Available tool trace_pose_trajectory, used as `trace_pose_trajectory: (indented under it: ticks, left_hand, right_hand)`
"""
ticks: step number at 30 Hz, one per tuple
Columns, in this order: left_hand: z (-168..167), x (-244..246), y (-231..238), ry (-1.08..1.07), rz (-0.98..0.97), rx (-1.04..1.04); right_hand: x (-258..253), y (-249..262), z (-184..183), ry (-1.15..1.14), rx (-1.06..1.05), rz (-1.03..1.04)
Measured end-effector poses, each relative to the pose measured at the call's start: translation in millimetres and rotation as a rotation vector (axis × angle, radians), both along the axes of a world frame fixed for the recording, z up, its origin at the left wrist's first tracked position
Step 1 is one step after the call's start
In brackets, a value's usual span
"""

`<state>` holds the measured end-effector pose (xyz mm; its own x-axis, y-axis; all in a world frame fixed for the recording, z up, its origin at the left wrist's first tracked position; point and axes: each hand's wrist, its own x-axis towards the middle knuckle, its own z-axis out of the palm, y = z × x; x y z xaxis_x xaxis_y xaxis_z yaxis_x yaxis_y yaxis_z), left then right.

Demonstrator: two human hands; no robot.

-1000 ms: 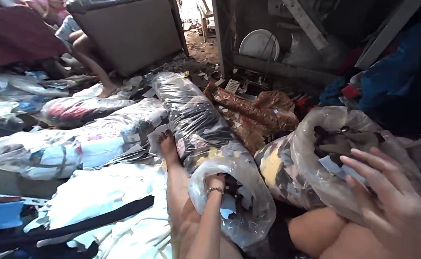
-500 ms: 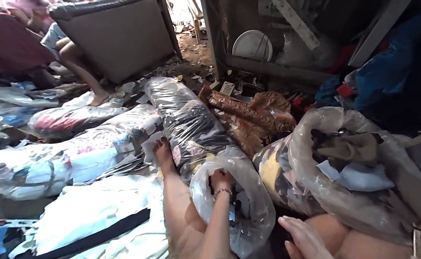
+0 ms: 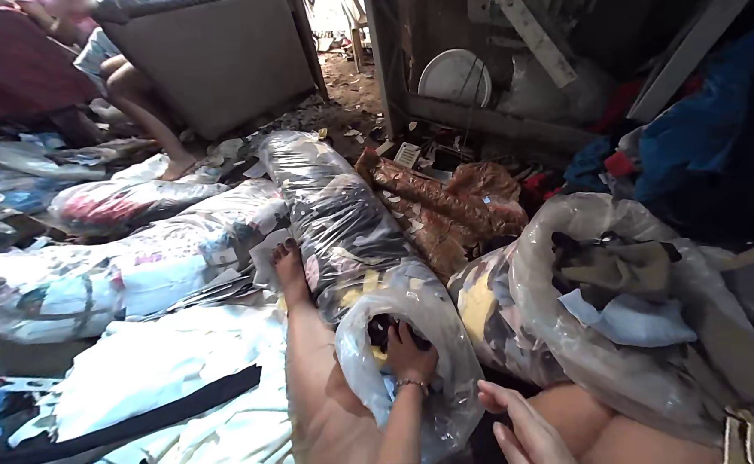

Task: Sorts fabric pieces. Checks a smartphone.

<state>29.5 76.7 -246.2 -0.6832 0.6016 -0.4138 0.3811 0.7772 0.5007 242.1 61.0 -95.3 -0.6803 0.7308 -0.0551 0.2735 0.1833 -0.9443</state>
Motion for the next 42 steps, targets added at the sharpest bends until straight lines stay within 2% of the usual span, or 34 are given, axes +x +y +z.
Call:
trace_pose_trajectory:
  ticks: [3,4,6,7,8,9,10,12,13,14,19,23,26,29,31,34,36,38,40,42]
  left_hand:
    - [12,-3,24,0.061,-0.071,-0.229]
    - [14,-4,30,0.075,-0.043,-0.238]
    - [33,5,36,0.185,0.101,-0.104]
    - [65,10,36,0.197,0.148,-0.054]
    - [125,-1,34,-0.044,-0.023,-0.248]
    - [150,-13,34,-0.164,-0.141,-0.335]
    - [139,-22,31,-0.170,-0.175,-0.329]
    - [59,-37,24,-0.033,-0.167,-0.253]
    - [31,-40,20,-0.002,-0.168,-0.232]
    - [20,-40,15,-0.011,-0.169,-0.216]
    - [43,-31,-4,-0.089,-0.169,-0.153]
    - [68,-21,-18,-0.022,-0.231,-0.162]
    - [80,-12,-29,-0.008,-0.260,-0.175]
    - [85,-11,-40,-0.031,-0.312,-0.213]
    - [88,-13,-46,-0.021,-0.334,-0.213]
    - [93,-24,-57,-0.027,-0.355,-0.113]
    - [92,-30,-69,-0.016,-0.362,-0.017]
    - [89,-34,-82,0.004,-0.351,0.071]
    - [91,-33,-92,0.028,-0.328,0.140]
    - [98,-30,-99,0.054,-0.315,0.188]
  right_hand:
    - [2,1,-2,-0.014,-0.101,0.019]
    - [3,1,-3,-0.021,-0.130,0.019]
    - [3,0,-4,-0.031,-0.158,0.016]
    - [2,0,-3,-0.030,-0.159,0.013]
    - [3,0,-3,-0.027,-0.158,0.010]
    - [2,0,-2,-0.025,-0.155,0.008]
    - [2,1,-2,-0.025,-0.158,0.008]
    - [0,3,-2,-0.021,-0.154,0.014]
    - [-1,3,-1,-0.019,-0.150,0.016]
    - [-1,2,-1,-0.019,-0.154,0.021]
    - [-1,0,1,-0.116,-0.138,0.127]
    - [-7,-1,2,-0.130,-0.174,0.154]
    - [-29,-1,12,-0.051,-0.477,0.171]
    - [-66,-2,17,-0.070,-0.775,0.227]
    - [-88,0,-3,-0.165,-0.801,0.170]
    - [-96,20,-37,-0.302,-0.615,-0.026]
    - [-92,38,-42,-0.255,-0.603,-0.148]
    - [-87,49,-42,-0.142,-0.716,-0.241]
    - [-84,54,-50,-0.091,-0.766,-0.281]
    - [-83,55,-55,-0.146,-0.713,-0.270]
